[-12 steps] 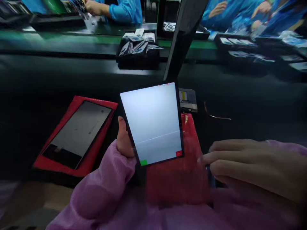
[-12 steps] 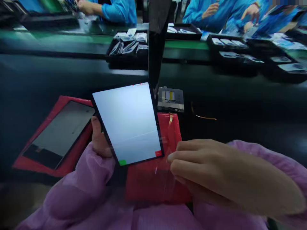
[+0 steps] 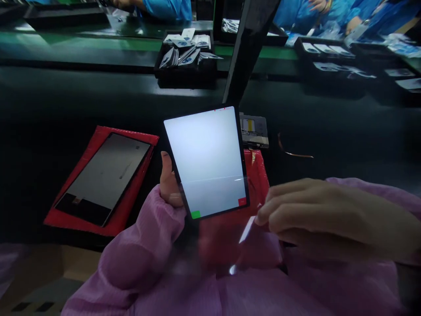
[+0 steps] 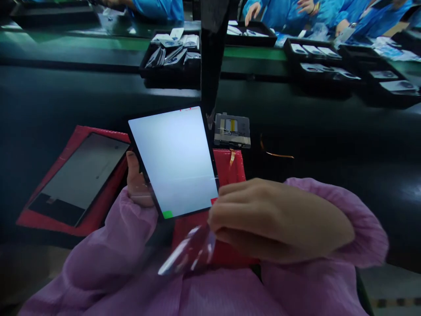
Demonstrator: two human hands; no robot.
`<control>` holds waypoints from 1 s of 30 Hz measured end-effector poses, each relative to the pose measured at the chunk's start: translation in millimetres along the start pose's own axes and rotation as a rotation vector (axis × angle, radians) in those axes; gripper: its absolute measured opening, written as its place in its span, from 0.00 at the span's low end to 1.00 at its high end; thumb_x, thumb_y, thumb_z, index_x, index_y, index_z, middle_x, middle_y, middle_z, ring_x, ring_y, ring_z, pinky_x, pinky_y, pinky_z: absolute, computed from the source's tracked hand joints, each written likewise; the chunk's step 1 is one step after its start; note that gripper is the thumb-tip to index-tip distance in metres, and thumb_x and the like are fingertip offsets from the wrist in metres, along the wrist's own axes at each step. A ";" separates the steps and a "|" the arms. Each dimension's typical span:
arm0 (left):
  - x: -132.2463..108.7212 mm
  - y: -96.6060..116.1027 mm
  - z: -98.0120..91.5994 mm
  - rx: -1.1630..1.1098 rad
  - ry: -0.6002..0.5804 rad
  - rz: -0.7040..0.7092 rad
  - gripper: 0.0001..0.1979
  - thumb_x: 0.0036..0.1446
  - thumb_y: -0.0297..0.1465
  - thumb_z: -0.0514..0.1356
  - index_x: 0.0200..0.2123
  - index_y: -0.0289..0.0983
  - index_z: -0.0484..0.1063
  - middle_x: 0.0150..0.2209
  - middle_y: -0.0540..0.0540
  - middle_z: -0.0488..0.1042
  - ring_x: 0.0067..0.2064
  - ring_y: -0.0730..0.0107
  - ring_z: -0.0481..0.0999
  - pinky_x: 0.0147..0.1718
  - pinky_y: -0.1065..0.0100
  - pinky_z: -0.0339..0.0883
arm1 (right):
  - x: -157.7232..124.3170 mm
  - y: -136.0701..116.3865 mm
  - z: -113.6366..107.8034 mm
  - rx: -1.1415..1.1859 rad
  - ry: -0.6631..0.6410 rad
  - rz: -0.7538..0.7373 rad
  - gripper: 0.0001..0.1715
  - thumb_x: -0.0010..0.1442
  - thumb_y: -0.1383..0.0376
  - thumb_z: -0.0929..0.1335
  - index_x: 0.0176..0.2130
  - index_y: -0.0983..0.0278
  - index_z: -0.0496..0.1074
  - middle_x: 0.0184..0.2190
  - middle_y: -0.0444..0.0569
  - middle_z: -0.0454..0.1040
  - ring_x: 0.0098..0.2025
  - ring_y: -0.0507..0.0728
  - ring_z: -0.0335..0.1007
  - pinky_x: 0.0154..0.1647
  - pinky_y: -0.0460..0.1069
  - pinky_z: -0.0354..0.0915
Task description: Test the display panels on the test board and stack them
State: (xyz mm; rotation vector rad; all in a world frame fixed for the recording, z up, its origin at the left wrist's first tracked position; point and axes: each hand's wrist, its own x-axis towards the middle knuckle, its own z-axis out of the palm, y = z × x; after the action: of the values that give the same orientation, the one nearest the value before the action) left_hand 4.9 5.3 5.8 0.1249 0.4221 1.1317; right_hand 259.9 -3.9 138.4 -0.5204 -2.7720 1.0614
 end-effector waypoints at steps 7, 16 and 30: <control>11.2 -2.7 -0.6 0.101 -0.025 0.185 0.39 0.64 0.56 0.38 0.56 0.33 0.69 0.47 0.40 0.80 0.54 0.54 0.76 0.54 0.56 0.69 | 41.8 12.5 -7.1 0.441 0.270 0.054 0.03 0.66 0.67 0.66 0.38 0.63 0.70 0.34 0.45 0.77 0.35 0.50 0.76 0.34 0.43 0.71; 12.3 -11.8 8.4 0.155 -0.044 0.250 0.38 0.63 0.57 0.42 0.58 0.33 0.68 0.53 0.40 0.76 0.63 0.53 0.67 0.63 0.51 0.58 | 75.0 42.0 11.5 0.972 0.573 0.039 0.08 0.66 0.64 0.68 0.35 0.66 0.68 0.34 0.45 0.75 0.30 0.50 0.76 0.30 0.44 0.73; 13.6 -19.3 10.3 0.192 -0.085 0.334 0.32 0.68 0.50 0.40 0.65 0.38 0.60 0.56 0.45 0.75 0.57 0.61 0.75 0.56 0.60 0.70 | 89.3 57.0 16.7 1.324 0.724 0.163 0.15 0.71 0.69 0.60 0.32 0.63 0.68 0.30 0.39 0.75 0.38 0.46 0.76 0.43 0.40 0.74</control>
State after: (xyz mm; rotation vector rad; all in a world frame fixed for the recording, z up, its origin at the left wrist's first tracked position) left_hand 30.2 10.4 5.7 0.4225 0.4437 1.4067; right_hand 188.1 57.4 87.6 -0.6746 -1.0539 1.8860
